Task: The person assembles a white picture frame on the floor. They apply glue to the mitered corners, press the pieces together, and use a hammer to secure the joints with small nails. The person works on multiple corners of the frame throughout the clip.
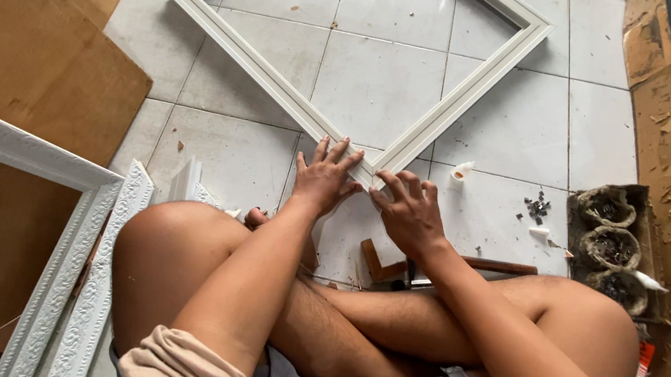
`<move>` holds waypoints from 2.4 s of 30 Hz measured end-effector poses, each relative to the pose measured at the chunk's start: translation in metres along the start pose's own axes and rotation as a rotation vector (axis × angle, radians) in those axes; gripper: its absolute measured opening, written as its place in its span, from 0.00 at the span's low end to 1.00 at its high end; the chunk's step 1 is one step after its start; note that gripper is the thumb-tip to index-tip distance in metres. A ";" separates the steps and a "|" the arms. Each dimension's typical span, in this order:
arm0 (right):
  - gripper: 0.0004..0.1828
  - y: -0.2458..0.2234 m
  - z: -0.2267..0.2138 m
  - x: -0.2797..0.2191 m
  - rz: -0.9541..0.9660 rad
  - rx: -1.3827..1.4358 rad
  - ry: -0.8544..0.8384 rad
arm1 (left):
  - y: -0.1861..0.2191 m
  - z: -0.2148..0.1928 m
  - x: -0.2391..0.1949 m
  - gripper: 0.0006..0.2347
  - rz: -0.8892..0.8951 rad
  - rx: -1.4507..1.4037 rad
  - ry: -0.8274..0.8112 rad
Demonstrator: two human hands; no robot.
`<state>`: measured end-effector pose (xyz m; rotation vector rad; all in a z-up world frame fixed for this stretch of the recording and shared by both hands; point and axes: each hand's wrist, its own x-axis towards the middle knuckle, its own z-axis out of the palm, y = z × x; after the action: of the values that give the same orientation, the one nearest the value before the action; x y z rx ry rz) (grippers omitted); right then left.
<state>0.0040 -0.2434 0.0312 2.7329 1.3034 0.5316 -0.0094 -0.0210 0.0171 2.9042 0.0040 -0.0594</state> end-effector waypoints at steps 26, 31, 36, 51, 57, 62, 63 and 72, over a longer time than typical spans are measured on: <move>0.31 0.082 0.037 0.050 -0.229 0.298 -0.042 | -0.030 0.002 0.023 0.30 0.370 0.225 0.251; 0.33 0.090 0.049 0.062 -0.378 0.156 0.120 | -0.038 0.009 0.030 0.30 0.466 0.315 0.347; 0.33 0.088 0.047 0.063 -0.389 0.125 0.163 | -0.038 0.008 0.031 0.31 0.517 0.338 0.411; 0.33 0.085 0.039 0.063 -0.356 0.176 0.160 | -0.035 0.001 0.027 0.29 0.488 0.321 0.357; 0.37 0.081 0.040 0.064 -0.270 0.221 0.101 | -0.032 0.000 0.026 0.31 0.462 0.314 0.339; 0.38 0.080 0.040 0.064 -0.246 0.243 0.088 | -0.031 -0.002 0.025 0.31 0.453 0.298 0.348; 0.38 0.080 0.036 0.065 -0.246 0.243 0.087 | -0.030 -0.004 0.025 0.31 0.453 0.297 0.348; 0.37 0.078 0.031 0.065 -0.237 0.220 0.050 | -0.029 -0.003 0.025 0.30 0.439 0.279 0.316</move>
<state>0.1101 -0.2410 0.0365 2.6886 1.7658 0.4635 0.0155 0.0076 0.0124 3.0759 -0.6283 0.5101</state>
